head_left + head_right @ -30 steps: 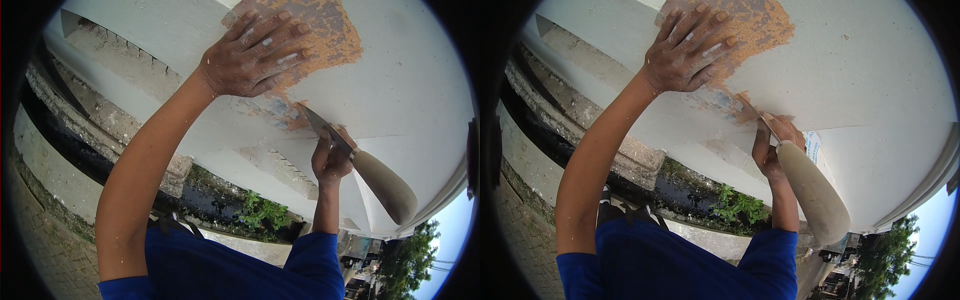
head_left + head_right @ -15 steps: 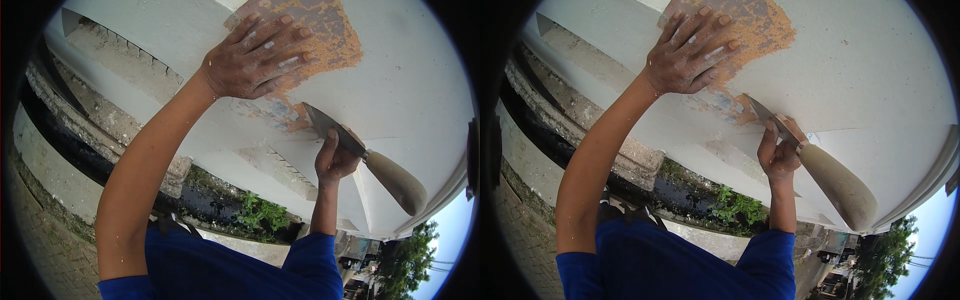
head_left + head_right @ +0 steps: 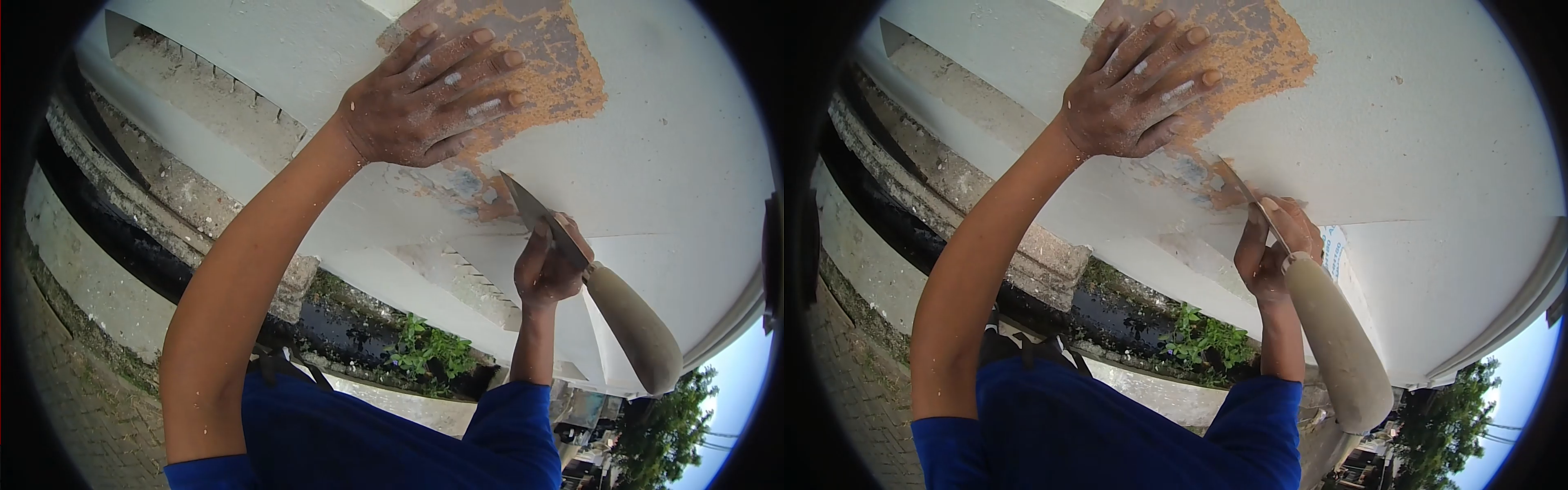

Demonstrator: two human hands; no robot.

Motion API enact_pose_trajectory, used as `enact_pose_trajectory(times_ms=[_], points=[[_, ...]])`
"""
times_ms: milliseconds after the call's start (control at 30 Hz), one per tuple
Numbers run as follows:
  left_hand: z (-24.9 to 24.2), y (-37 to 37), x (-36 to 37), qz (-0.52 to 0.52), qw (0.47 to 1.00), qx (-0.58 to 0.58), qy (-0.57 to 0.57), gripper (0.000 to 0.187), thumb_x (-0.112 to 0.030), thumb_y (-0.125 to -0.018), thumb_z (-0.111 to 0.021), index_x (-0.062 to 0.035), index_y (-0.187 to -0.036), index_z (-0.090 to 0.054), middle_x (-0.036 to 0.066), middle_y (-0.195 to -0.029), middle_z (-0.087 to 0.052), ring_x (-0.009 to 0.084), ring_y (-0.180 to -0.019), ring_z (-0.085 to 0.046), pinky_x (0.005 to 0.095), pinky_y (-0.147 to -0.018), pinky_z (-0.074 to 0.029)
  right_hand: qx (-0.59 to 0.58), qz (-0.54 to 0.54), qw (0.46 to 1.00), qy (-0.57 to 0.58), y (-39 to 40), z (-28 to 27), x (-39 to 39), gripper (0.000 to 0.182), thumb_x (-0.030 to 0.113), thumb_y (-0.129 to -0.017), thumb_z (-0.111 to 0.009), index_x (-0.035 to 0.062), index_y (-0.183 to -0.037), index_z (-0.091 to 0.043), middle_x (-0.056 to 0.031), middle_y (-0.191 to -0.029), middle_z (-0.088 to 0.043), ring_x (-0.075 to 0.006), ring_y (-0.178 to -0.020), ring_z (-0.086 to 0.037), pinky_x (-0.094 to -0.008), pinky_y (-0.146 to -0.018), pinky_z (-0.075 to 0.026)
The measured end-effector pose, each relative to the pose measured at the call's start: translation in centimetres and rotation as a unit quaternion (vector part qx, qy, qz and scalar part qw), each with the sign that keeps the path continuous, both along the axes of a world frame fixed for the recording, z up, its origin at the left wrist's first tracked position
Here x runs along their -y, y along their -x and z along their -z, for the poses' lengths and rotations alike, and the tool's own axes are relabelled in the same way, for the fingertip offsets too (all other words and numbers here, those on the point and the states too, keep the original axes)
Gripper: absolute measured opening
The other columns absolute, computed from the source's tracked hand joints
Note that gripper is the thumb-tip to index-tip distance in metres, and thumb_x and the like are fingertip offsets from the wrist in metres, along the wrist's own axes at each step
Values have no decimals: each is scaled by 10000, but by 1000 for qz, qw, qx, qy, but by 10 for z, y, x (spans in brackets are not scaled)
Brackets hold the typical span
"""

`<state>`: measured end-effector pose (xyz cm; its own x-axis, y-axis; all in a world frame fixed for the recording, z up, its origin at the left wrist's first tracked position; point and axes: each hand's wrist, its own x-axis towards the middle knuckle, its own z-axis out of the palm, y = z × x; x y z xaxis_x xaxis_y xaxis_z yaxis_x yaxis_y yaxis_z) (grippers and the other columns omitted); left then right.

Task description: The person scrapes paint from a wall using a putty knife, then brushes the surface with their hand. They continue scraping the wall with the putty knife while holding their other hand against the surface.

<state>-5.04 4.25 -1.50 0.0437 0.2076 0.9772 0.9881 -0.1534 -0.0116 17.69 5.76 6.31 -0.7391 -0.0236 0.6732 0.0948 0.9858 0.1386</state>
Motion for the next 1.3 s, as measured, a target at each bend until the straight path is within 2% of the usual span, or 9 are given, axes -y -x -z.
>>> enact_pose_trajectory(times_ms=[67,200,300,400,467,600,733,833,1300], points=[[2,2,1,-2,1000,0,-1,471,-418,-793,-423,-344,-1253,-349,-48,-1362,-264,180,-1268,-198,414,-1073,-50,-180,32,970,162,-2,10,3,266,-90,-764,-524,-50,-1000,-409,-177,-904,-533,-184,-734,-553,-306,-662,-456],[1,0,0,10,1000,6,2,467,-413,-791,-426,-345,-1248,-357,-48,-1359,-272,179,-1268,-201,412,-1073,-53,38,14,998,-51,3,-2,7,259,-71,-770,-526,-63,-997,-402,-150,-856,-556,-186,-708,-574,-290,-650,-474],[0,2,0,-11,1000,-8,-13,468,-422,-792,-420,-346,-1249,-355,-48,-1359,-271,178,-1268,-201,413,-1073,-53,-141,22,986,84,-6,5,-1,279,-97,-756,-523,-71,-999,-388,-176,-927,-534,-207,-724,-569,-300,-649,-472],[1,0,1,-3,1000,0,7,472,-425,-792,-414,-349,-1253,-348,-43,-1361,-268,182,-1268,-201,422,-1071,-52,28,9,1000,-2,-7,4,3,253,-86,-765,-524,-75,-981,-394,-189,-927,-531,-210,-778,-556,-310,-705,-464],[0,0,-3,-9,1000,-5,-9,474,-424,-795,-411,-346,-1257,-342,-44,-1362,-265,182,-1268,-200,419,-1072,-53,-107,18,992,57,-8,2,4,235,-95,-759,-527,-58,-962,-414,-171,-938,-528,-217,-769,-558,-308,-679,-456],[1,1,-2,-5,1000,-1,-1,478,-419,-798,-408,-334,-1263,-338,-44,-1364,-261,184,-1269,-199,412,-1072,-56,47,39,998,-13,-3,4,9,225,-97,-766,-510,-54,-962,-408,-169,-906,-531,-211,-771,-559,-281,-668,-461],[3,1,0,-1,1000,-2,-4,477,-422,-794,-416,-335,-1257,-347,-48,-1361,-265,183,-1270,-193,407,-1074,-53,-141,12,989,54,-5,8,0,257,-102,-764,-512,-59,-988,-393,-183,-892,-542,-207,-762,-561,-286,-659,-467],[0,-1,-1,4,1000,-2,2,475,-428,-790,-421,-337,-1252,-354,-46,-1362,-265,181,-1272,-188,404,-1075,-48,-17,27,1000,-1,-6,-10,8,241,-76,-777,-517,-56,-987,-403,-171,-886,-552,-183,-772,-556,-277,-678,-466],[0,0,0,-30,1000,-8,6,491,-458,-791,-405,-351,-1264,-327,-50,-1370,-244,180,-1276,-174,405,-1074,-34,-77,24,996,38,-5,-2,4,214,-70,-772,-528,-66,-955,-417,-177,-887,-554,-177,-754,-564,-278,-660,-465]])
